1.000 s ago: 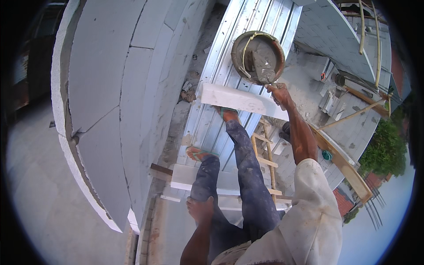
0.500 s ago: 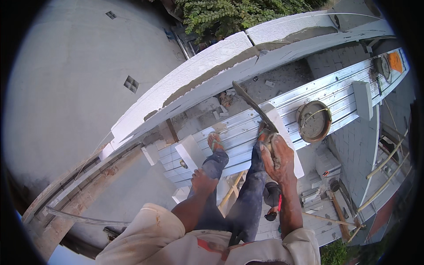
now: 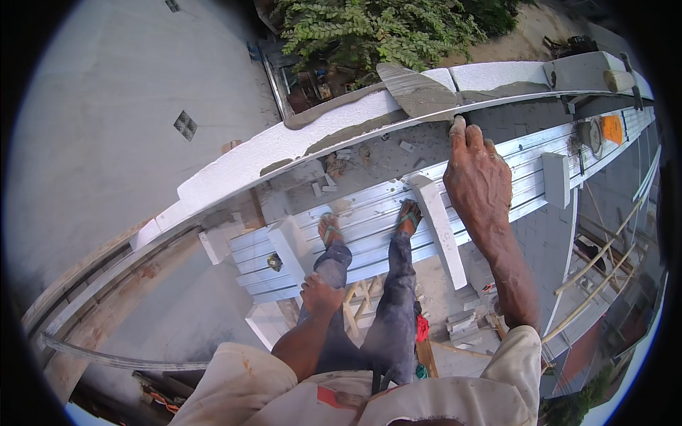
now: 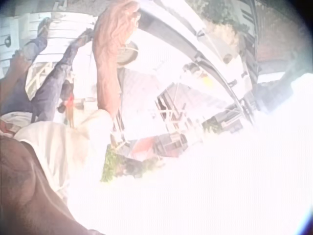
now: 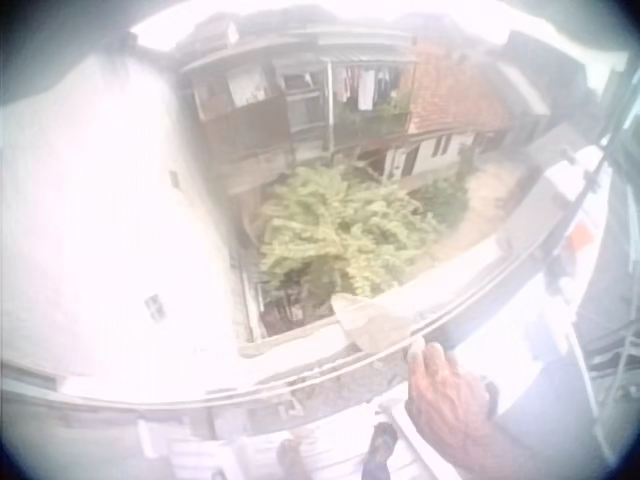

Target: The person applies mortar to a rooftop ledge using a trowel and places white rectangular tiles onto the surface. They use a hammer to tap the tiles into position and a measuring tape to check alignment. The person works on a narrow metal scaffolding platform.

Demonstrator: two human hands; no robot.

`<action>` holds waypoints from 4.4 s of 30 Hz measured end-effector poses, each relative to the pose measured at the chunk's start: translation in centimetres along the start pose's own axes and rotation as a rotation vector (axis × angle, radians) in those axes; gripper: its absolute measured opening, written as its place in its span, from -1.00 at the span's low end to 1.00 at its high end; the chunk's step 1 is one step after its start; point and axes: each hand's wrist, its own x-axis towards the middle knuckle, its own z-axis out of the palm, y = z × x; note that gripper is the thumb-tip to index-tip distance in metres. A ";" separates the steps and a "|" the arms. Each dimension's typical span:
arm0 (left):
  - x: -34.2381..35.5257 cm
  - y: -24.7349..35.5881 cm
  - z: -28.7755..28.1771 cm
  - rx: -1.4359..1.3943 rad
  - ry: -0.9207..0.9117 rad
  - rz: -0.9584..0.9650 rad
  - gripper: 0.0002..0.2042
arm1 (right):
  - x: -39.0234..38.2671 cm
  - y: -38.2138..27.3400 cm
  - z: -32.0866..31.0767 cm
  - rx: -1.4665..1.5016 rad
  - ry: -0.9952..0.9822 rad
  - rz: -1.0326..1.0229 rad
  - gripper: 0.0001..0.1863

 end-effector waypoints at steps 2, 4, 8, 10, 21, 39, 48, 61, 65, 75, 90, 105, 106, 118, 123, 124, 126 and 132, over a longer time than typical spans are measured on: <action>0.5 0.4 -1.0 0.014 -0.006 0.055 -0.15 | 0.1 2.9 -0.8 -0.021 -0.002 0.133 -0.57; 1.3 0.7 -0.8 0.054 0.038 0.084 -0.17 | -0.5 0.9 -0.4 -0.081 0.033 0.081 -0.60; 1.0 0.7 -0.2 0.114 0.027 0.061 -0.15 | 0.0 -7.8 0.5 0.260 0.014 -0.317 -0.59; 1.5 1.6 -0.7 0.169 0.005 0.115 -0.13 | -0.8 -9.3 0.8 0.490 -0.048 -0.363 -0.62; 0.3 4.8 0.6 0.393 0.023 0.144 0.01 | -26.7 3.7 21.6 1.141 -0.165 0.955 -0.54; 0.8 8.1 0.3 0.575 0.085 0.104 0.05 | -29.5 26.8 52.0 0.791 -0.267 1.031 -0.74; -0.2 8.6 0.4 0.536 0.039 0.121 0.01 | -36.2 19.0 40.2 1.619 0.009 1.333 -0.72; 0.5 5.1 -0.1 0.366 0.008 0.078 -0.05 | -10.7 17.4 8.1 0.351 0.378 0.171 -0.62; -0.4 4.4 -0.1 0.339 -0.024 0.066 -0.02 | -4.7 16.3 4.6 -0.073 0.401 -0.047 -0.50; -0.4 2.1 2.2 0.272 0.003 -0.007 -0.01 | 3.8 19.2 5.7 -0.211 0.241 0.365 -0.84; 0.4 6.1 0.5 0.431 -0.010 0.079 0.01 | -17.1 8.6 14.5 0.947 0.174 0.518 -0.73; 1.2 8.7 0.8 0.615 0.020 0.041 0.09 | -28.5 27.8 51.3 0.525 -0.301 1.264 -0.66; 1.3 8.9 0.8 0.609 0.004 0.025 0.10 | -27.7 27.8 51.8 0.555 -0.344 1.200 -0.66; 0.6 9.0 1.2 0.629 0.038 0.053 0.06 | -34.3 21.7 47.4 1.119 0.223 1.246 -0.66; -0.2 10.4 0.1 0.552 -0.034 -0.028 0.02 | -29.4 23.0 32.3 0.882 0.173 1.028 -0.75; -0.3 10.2 -0.2 0.548 -0.029 -0.019 -0.01 | -28.1 23.4 29.2 0.810 0.221 0.930 -0.79; 0.1 9.7 0.0 0.527 -0.022 0.002 0.01 | -25.1 24.0 23.5 0.640 0.392 0.735 -0.80; 0.8 6.7 1.4 0.448 0.072 0.080 0.02 | -13.4 25.7 8.0 0.741 0.385 0.532 -0.73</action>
